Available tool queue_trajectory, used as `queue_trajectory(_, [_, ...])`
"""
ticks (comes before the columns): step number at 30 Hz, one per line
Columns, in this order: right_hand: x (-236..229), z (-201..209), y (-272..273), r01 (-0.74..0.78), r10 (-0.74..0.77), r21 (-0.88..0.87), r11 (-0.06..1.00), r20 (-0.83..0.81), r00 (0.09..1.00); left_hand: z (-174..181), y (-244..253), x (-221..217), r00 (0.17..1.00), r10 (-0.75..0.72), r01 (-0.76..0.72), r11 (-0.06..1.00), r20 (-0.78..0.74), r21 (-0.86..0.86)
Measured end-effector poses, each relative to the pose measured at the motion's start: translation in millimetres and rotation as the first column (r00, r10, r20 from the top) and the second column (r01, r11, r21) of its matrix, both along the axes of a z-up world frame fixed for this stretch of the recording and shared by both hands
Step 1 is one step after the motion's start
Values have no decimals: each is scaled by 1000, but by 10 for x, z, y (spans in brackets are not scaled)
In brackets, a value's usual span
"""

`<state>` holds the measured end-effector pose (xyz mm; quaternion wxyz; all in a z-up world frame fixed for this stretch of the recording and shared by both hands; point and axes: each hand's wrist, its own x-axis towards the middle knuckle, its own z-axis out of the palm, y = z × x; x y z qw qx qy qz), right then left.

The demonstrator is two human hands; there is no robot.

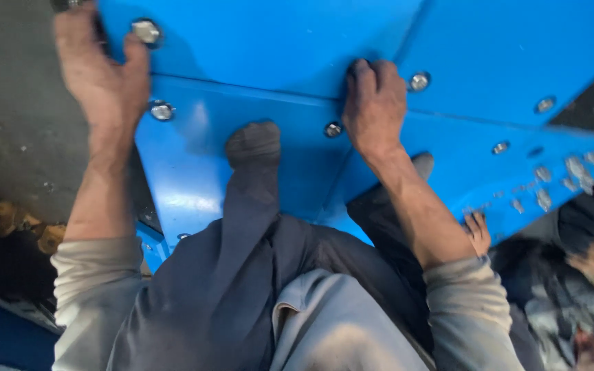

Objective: The person assembles blue modular panels by hand, inserting and tightening metal bolts into pre-drilled holes. They lift and position panels, align edges, and secure fasteners across multiple sections of the structure.

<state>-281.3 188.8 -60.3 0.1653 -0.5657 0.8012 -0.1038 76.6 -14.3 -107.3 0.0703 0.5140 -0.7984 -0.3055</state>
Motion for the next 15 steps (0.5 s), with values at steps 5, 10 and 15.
queue_trajectory(5, [-54, -224, 63, 5, -5, -30, 1000, -10, 1000, 369, 43, -255, 998, -22, 15, 991, -52, -132])
queue_trajectory(10, [-125, -105, 19, 36, -32, -55, 998, 57, 998, 459, 66, -454, 990, -132, 138, 962, 40, -235])
queue_trajectory(15, [-225, -121, 107, -58, 75, -93, 994, 189, 979, 460, 38, -493, 982, -151, 179, 937, 114, -300])
